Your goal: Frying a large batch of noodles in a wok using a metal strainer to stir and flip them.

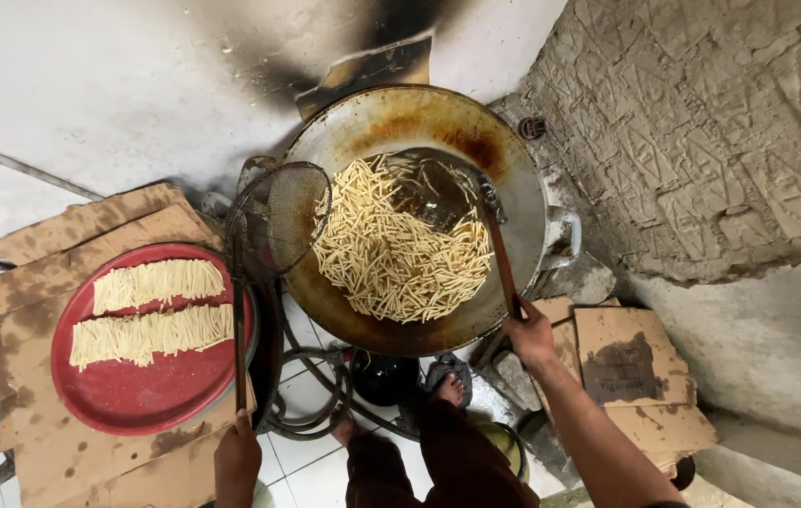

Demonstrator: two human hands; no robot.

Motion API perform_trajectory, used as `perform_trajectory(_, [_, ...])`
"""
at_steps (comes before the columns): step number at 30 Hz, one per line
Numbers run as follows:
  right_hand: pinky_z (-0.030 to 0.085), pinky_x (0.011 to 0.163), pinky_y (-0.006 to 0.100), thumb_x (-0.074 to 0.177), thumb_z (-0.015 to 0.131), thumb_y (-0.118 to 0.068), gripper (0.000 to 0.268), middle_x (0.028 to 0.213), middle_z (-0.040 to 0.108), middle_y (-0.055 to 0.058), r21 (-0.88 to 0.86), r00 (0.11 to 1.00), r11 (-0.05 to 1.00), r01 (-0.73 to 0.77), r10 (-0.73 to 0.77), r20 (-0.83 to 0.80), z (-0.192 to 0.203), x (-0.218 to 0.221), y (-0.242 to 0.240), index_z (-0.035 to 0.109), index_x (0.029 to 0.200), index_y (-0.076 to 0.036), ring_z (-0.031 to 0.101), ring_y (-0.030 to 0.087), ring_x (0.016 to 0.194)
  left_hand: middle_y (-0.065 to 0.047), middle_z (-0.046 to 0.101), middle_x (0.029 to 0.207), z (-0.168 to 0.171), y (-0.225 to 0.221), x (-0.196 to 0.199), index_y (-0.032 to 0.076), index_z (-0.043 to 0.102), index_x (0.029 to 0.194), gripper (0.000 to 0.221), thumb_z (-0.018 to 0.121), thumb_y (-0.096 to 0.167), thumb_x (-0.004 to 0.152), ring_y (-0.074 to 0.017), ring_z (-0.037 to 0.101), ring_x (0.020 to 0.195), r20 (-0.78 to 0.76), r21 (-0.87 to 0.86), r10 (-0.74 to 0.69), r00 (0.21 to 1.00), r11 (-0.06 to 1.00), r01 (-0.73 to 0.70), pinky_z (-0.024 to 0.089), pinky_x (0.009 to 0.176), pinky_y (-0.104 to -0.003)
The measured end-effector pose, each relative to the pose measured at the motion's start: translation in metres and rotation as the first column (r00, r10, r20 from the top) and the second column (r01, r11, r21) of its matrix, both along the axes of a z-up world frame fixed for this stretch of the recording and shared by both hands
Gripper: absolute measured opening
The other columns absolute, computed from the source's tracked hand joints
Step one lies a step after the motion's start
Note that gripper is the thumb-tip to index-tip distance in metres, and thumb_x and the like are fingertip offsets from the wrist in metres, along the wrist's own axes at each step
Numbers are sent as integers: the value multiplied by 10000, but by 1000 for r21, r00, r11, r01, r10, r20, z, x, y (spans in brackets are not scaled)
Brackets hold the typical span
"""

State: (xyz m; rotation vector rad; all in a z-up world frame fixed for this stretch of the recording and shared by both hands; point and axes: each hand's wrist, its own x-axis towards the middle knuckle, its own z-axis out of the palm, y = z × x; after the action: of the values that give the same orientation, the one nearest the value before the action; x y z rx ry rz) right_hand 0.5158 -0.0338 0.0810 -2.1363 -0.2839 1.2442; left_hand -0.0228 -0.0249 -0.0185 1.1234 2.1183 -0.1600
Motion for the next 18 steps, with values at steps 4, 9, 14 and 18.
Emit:
perform_trajectory(4, [466, 413, 225, 970, 620, -43, 704, 1407, 641, 164, 20, 997, 999, -42, 41, 61, -33, 34, 43, 348, 1611, -145, 517, 93, 512, -314, 736, 1165, 24, 1, 12, -53, 725, 1174, 877, 134, 592, 1110, -525, 661, 1103, 2, -8, 36, 999, 999, -36, 492, 914, -607])
perform_trajectory(9, [448, 411, 202, 956, 645, -70, 716, 1518, 554, 155, 54, 993, 996, 76, -80, 81, -59, 50, 91, 362, 1609, -145, 449, 50, 460, -319, 715, 1230, 29, 0, 17, -54, 696, 1244, 850, 144, 578, 1107, -528, 645, 1158, 2, -13, 52, 999, 999, -52, 487, 959, -601])
perform_trajectory(14, [433, 455, 214, 974, 630, -62, 683, 1431, 609, 164, 4, 993, 995, 101, -101, -62, -81, 32, 89, 367, 1602, -125, 443, 80, 516, -315, 683, 1304, 33, -2, 24, -41, 667, 1329, 817, 157, 560, 1113, -527, 609, 1230, 9, -12, 101, 995, 995, -100, 465, 1015, -615])
perform_trajectory(18, [392, 417, 205, 991, 572, -40, 711, 1519, 551, 200, -74, 991, 997, 11, -21, -130, -1, 1, 50, 263, 1630, -95, 425, 66, 485, -325, 685, 1286, 26, -6, 21, -40, 674, 1313, 820, 152, 561, 1113, -546, 600, 1223, 21, 15, 77, 997, 997, -77, 459, 997, -619])
